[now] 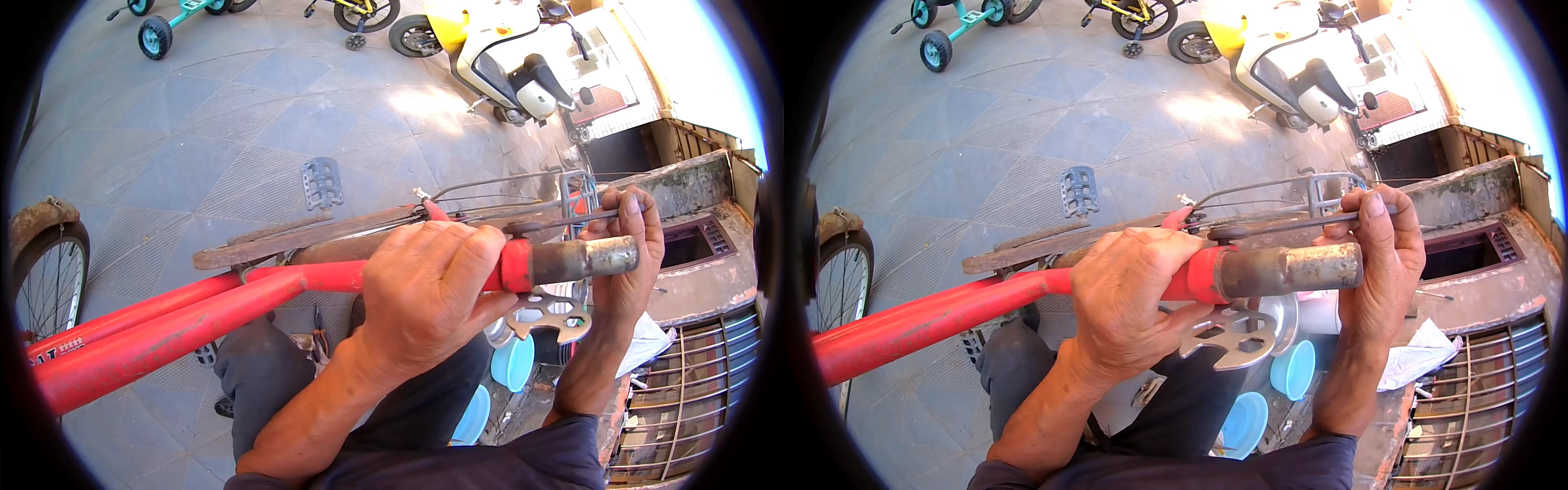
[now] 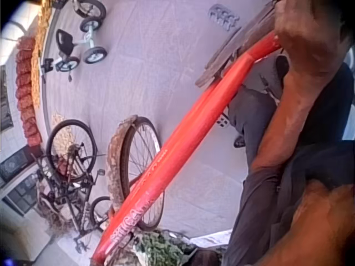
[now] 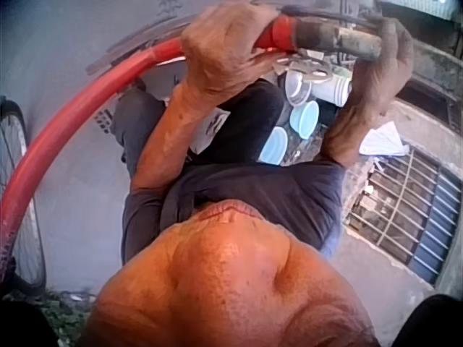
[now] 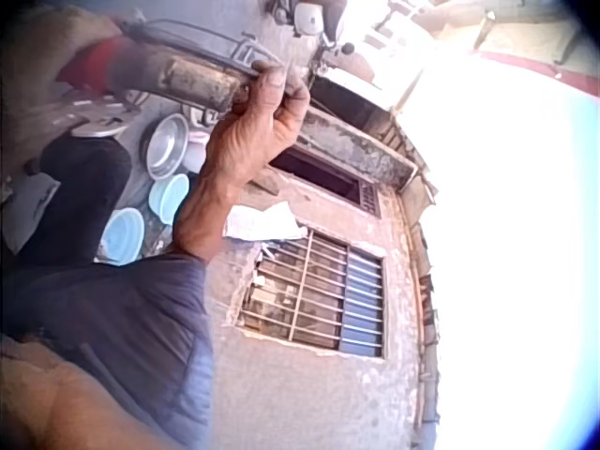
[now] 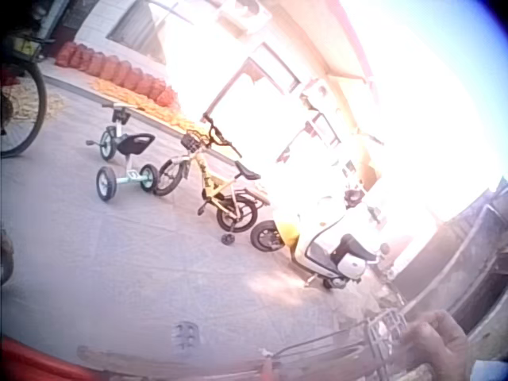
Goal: The person uses two wrenches to tighten a bolt on the rear rack of a red bicycle. The bicycle is held upside down, and the person repeatedly adjusts the wrenches to secure the rack attachment.
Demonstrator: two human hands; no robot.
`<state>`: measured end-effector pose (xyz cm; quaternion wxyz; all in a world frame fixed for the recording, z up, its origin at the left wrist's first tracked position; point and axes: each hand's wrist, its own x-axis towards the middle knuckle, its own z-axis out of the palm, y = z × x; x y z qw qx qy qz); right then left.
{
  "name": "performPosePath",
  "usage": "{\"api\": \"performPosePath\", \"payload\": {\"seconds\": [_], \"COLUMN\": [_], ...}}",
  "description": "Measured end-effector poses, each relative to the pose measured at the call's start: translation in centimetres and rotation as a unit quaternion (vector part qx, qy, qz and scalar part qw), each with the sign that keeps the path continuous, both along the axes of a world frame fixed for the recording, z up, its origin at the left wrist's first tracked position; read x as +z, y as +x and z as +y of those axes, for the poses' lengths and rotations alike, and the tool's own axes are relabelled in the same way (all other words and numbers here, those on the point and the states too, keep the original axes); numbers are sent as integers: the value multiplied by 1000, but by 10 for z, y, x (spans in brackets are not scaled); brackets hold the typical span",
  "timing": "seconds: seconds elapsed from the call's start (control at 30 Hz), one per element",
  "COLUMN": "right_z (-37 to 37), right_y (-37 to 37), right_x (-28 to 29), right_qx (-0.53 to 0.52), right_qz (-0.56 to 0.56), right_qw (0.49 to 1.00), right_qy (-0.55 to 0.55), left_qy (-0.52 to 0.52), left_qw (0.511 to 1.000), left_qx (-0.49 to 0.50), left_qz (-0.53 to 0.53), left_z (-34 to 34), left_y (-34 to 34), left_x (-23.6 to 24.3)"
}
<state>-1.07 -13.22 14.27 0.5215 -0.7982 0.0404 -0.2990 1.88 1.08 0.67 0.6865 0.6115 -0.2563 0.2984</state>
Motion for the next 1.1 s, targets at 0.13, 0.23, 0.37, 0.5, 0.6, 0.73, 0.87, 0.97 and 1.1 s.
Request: {"api": "performPosePath", "payload": {"seconds": [0.13, 0.23, 0.37, 0.5, 0.6, 0.73, 0.87, 0.97, 1.1], "right_z": [-10, -11, -6, -14, -10, -9, -17, -18, -13], "right_y": [-4, -5, -5, -7, -3, 4, 14, 18, 21], "right_x": [-10, -12, -15, -17, -19, -31, -38, -37, -45], "right_qx": [17, 23, 15, 23, 37, 27, 55, 76, 89], "right_qz": [31, 34, -29, -79, -97, -126, -153, -170, -142], "right_qw": [994, 990, 996, 992, 983, 974, 960, 944, 953], "right_qy": [100, 136, 77, 93, 151, 185, 226, 273, 253], "left_qy": [-3, -7, 7, 2, 35, 56, -6, -42, -41], "left_qw": [1000, 1000, 1000, 1000, 999, 997, 991, 981, 979], "left_qx": [0, 1, 11, 15, 28, 31, -3, -46, -74], "left_qz": [0, -1, -10, -14, -1, 33, 135, 183, 185], "left_z": [0, 0, 3, -1, 2, -1, -7, -8, -1], "left_y": [0, 0, 2, 1, -1, -5, -14, -20, -22], "left_x": [0, -1, -1, 1, 4, 3, -2, 1, -1]}}
